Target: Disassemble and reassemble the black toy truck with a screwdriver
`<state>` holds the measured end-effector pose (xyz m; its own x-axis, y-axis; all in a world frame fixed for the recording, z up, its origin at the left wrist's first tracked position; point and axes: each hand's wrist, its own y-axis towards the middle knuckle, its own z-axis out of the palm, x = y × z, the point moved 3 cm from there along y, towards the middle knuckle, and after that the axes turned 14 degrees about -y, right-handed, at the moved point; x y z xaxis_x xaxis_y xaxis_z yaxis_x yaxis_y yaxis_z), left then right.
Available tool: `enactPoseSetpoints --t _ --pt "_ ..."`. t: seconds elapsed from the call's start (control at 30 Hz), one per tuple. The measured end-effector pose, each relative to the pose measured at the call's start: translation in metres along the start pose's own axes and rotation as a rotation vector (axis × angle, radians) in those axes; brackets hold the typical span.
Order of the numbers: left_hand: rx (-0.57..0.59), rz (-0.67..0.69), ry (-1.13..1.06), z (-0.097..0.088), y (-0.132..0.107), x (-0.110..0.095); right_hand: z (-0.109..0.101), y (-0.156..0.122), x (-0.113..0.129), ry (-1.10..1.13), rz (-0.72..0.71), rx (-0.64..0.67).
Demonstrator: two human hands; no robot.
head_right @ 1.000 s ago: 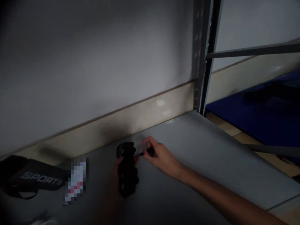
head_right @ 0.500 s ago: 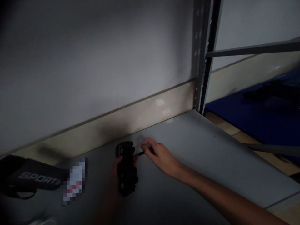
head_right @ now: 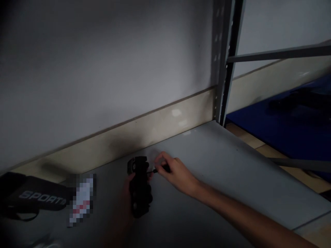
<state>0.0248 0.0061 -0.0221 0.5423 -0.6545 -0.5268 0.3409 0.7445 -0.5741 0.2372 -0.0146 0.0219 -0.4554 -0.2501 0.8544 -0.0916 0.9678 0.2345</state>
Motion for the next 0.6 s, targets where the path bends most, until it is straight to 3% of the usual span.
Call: enactPoseSetpoints --t 0.2,0.43,0.6 --pt "-0.04 -0.003 0.015 0.004 0.0 0.0 -0.003 0.0 0.003 0.021 -0.036 -0.026" --pt "-0.002 0.039 -0.033 0.004 -0.001 0.0 -0.003 -0.001 0.003 0.018 0.001 0.011" --pt "-0.018 0.006 0.007 -0.006 0.004 -0.002 -0.004 -0.001 0.005 0.002 -0.103 -0.039"
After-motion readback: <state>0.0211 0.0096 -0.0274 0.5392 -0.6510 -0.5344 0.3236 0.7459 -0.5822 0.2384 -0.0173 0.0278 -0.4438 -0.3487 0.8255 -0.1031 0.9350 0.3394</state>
